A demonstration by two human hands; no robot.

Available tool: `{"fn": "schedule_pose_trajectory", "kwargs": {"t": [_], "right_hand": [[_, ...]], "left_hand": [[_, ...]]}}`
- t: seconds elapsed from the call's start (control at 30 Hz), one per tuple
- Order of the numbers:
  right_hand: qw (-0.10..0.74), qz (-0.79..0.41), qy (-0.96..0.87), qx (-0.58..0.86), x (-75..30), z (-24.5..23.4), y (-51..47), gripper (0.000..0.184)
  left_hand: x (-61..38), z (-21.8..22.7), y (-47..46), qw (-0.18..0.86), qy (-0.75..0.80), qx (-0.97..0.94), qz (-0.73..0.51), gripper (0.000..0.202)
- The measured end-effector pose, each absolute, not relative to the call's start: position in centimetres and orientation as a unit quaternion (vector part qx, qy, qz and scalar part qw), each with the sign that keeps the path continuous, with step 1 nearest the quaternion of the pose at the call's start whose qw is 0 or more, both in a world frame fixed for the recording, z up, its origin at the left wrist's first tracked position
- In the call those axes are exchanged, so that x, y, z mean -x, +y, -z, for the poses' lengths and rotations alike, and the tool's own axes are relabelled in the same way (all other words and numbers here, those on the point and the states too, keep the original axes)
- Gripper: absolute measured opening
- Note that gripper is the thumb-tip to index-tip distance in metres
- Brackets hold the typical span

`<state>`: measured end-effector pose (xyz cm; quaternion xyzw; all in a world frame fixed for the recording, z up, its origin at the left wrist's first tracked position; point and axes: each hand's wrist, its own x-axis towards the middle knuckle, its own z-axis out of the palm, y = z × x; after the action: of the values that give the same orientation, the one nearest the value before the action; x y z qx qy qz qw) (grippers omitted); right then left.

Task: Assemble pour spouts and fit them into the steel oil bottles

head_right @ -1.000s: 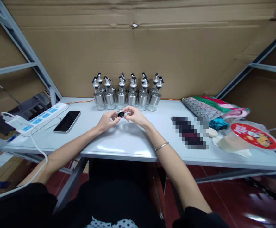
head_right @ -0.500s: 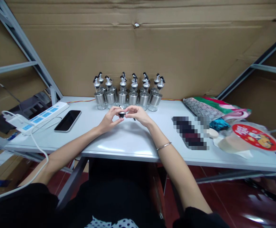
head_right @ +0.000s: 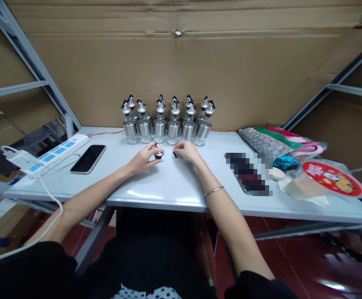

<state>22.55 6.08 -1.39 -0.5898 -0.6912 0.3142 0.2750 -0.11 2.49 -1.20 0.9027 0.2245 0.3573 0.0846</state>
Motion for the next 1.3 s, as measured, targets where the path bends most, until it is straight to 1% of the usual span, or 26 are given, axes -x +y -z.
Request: {"fn": "schedule_pose_trajectory", "kwargs": {"t": [0.1,0.23,0.37,0.53,0.63,0.8,1.03,1.13,1.3], "right_hand": [[0.198,-0.272,-0.701,0.629,-22.4,1.5,6.0,0.025],[0.126,-0.239,-0.713,0.647,-21.7,1.1,5.4,0.027],[0.078,-0.227,-0.719,0.652,-21.3,0.5,5.0,0.028],[0.043,-0.215,-0.720,0.658,-21.1,0.1,4.6,0.029],[0.042,-0.196,-0.719,0.665,-21.0,0.2,4.5,0.028],[0.063,-0.163,-0.720,0.672,-20.8,0.5,4.7,0.029],[0.075,-0.187,-0.733,0.650,-20.7,0.7,4.7,0.028],[0.085,-0.218,-0.725,0.648,-20.8,0.7,4.7,0.028],[0.148,-0.285,-0.700,0.639,-20.7,0.6,4.6,0.028]], "left_hand": [[0.1,1.1,2.5,0.077,0.214,-0.911,-0.344,0.019],[0.0,1.1,2.4,0.070,0.202,-0.921,-0.326,0.017],[-0.1,1.2,2.4,0.070,0.202,-0.924,-0.316,0.019],[0.0,1.4,2.6,0.072,0.208,-0.926,-0.308,0.029],[0.0,1.3,2.5,0.074,0.209,-0.928,-0.300,0.027],[0.0,1.4,2.5,0.085,0.215,-0.928,-0.291,0.014],[-0.1,1.5,2.5,0.120,0.248,-0.912,-0.305,0.012],[-0.1,1.7,2.6,0.131,0.271,-0.900,-0.315,0.020],[-0.2,1.9,2.7,0.135,0.303,-0.885,-0.327,0.054]]}}
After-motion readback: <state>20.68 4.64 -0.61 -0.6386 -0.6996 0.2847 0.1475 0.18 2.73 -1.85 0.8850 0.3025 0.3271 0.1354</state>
